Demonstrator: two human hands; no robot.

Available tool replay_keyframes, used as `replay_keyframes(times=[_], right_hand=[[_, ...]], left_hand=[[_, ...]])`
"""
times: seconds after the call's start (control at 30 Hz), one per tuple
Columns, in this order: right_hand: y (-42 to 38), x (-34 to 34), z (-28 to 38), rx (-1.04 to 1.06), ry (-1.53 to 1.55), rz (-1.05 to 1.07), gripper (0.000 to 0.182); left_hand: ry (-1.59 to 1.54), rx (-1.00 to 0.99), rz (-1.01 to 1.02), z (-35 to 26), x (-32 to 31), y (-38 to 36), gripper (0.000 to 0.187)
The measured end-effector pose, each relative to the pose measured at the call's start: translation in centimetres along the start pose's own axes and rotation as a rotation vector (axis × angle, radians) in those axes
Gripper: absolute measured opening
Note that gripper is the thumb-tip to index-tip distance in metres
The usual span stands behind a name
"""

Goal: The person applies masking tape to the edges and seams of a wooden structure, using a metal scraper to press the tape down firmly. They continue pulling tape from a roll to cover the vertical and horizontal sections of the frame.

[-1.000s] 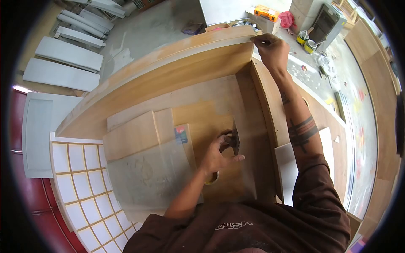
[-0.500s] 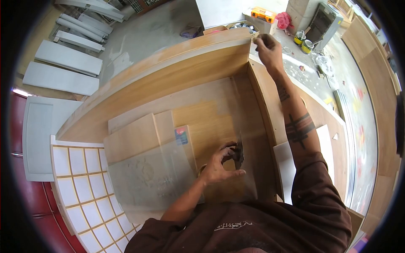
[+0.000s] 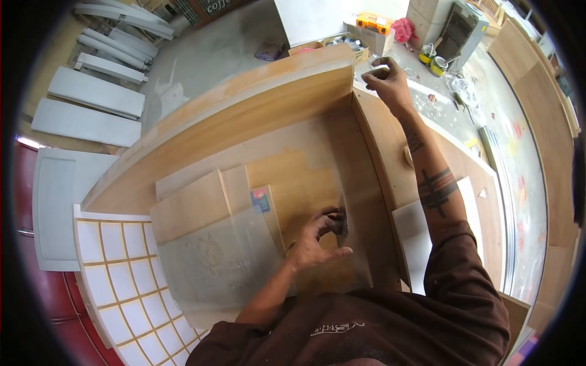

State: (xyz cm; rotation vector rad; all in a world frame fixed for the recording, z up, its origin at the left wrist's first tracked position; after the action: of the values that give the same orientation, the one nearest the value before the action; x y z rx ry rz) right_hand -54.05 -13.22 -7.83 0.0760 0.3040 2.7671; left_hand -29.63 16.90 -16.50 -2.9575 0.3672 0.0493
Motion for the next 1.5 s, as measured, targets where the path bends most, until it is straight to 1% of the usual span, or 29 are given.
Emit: replay_keyframes(times=[0.03,0.13,0.17,0.23,0.27,0.33,0.37,0.43,0.5,0.57,0.6,0.63,0.73,0.8,0.87,0.97,1.0,1.07,1.1,1.13,1.17,1.2,1.23,1.27,1.3,1.37,1.4,1.47,1.5], right_hand=[[0.1,-0.3,0.4,0.003,0.004,-0.002,0.025],[0.4,-1.6,2.3,0.196,-0.246,0.051,0.03],[0.5,-1.9,2.6,0.199,-0.241,0.046,0.03],[0.7,-2.2,3.9,0.396,-0.387,-0.022,0.027],[1.1,-2.2,4.0,0.4,-0.381,-0.025,0.027],[1.2,-2.5,5.5,0.569,-0.482,0.017,0.025],[1.3,-2.3,5.7,0.573,-0.478,0.017,0.025],[1.6,-2.0,5.2,0.386,-0.516,0.089,0.023],[1.9,-2.2,3.9,0.432,-0.531,0.093,0.025],[2.9,-0.2,1.1,0.25,-0.216,-0.079,0.029],[4.2,0.7,-1.0,0.246,-0.273,-0.112,0.033],[3.1,1.5,-0.4,0.151,-0.297,-0.111,0.037],[1.3,3.7,0.9,0.231,-0.462,-0.152,0.043],[-0.2,4.1,0.8,0.209,-0.71,0.057,0.049],[-3.0,4.9,2.3,0.306,-0.862,0.165,0.05],[-6.4,7.9,3.5,0.453,-0.924,0.169,0.045],[-6.7,9.0,2.3,0.347,-0.976,0.234,0.044],[-7.6,11.4,-0.5,0.229,-1.245,0.291,0.046],[-10.0,11.2,1.6,0.095,-1.157,0.287,0.046],[-10.0,12.4,-0.9,0.124,-1.17,0.372,0.047],[-10.0,12.9,-2.3,0.315,-1.231,0.487,0.05],[-10.2,13.3,-2.5,0.343,-1.086,0.475,0.048],[-10.9,13.0,-1.6,0.249,-1.098,0.418,0.028],[-11.3,12.8,-1.5,0.277,-1.034,0.391,0.027],[-11.3,12.8,-1.5,0.34,-1.073,0.4,0.034],[-11.4,13.1,-1.6,0.404,-1.305,0.377,0.035],[-11.7,12.8,-1.7,0.426,-1.308,0.386,0.035],[-12.0,12.9,-0.2,0.55,-1.288,0.228,0.038],[-12.3,12.4,0.5,0.561,-1.288,0.237,0.038]], left_hand=[[0.022,0.009,0.009,0.1,-0.2,0.0,0.05],[0.072,0.003,0.034,0.3,-0.4,-0.2,0.051],[0.097,-0.008,0.05,0.2,-0.5,-0.4,0.052],[0.138,-0.025,0.054,-0.3,-0.5,-0.8,0.051],[0.171,-0.037,0.054,-0.4,-0.5,-1.0,0.049],[0.175,-0.038,0.049,0.0,-0.3,-1.3,0.049],[0.174,-0.036,0.046,0.2,-0.2,-1.5,0.05],[0.181,-0.037,0.034,-0.1,-0.1,-1.9,0.053],[0.181,-0.035,0.02,-0.1,-0.1,-2.2,0.057],[0.201,-0.069,0.0,-0.1,-0.1,-2.7,0.057],[0.198,-0.07,-0.012,-0.4,0.0,-2.9,0.057],[0.212,-0.075,-0.019,-1.1,-0.1,-3.2,0.058],[0.226,-0.103,-0.027,-1.4,-0.1,-3.7,0.059],[0.219,-0.129,-0.034,-1.7,-0.1,-4.2,0.059],[0.258,-0.171,-0.013,-2.5,-0.3,-4.9,0.064],[0.148,-0.142,-0.032,-2.5,0.0,-5.7,0.072],[0.132,-0.157,-0.109,-2.9,0.8,-6.2,0.072],[0.065,-0.191,-0.014,-3.3,0.4,-7.6,0.085],[0.047,-0.21,-0.083,-3.5,1.2,-8.6,0.085],[0.024,-0.167,-0.078,-3.0,1.3,-9.4,0.086],[-0.001,-0.125,-0.063,-2.6,1.4,-10.3,0.087],[-0.022,-0.141,-0.109,-2.7,1.6,-10.5,0.087],[0.023,-0.161,-0.111,-2.5,1.7,-11.1,0.087],[0.073,-0.182,-0.106,-2.4,1.9,-12.0,0.086],[0.063,-0.2,-0.136,-2.0,2.4,-12.6,0.086],[0.036,-0.187,-0.162,-0.8,3.3,-14.3,0.085],[0.026,-0.196,-0.179,-0.7,3.9,-15.3,0.085],[-0.041,-0.188,-0.204,-0.4,5.0,-17.2,0.083],[-0.048,-0.191,-0.215,-0.5,5.5,-18.2,0.083]])
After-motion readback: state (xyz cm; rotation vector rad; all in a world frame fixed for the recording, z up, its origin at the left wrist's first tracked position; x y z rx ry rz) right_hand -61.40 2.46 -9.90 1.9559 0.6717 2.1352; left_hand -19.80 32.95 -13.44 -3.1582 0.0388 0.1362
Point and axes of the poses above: each hand's wrist, its own y-axis towards the middle knuckle, its own x-axis out of the back of the hand, z = x × y, the point moved 8 cm from there along y, towards the middle knuckle, and after that the axes turned 11 degrees about -z, right-handed, at the moved point
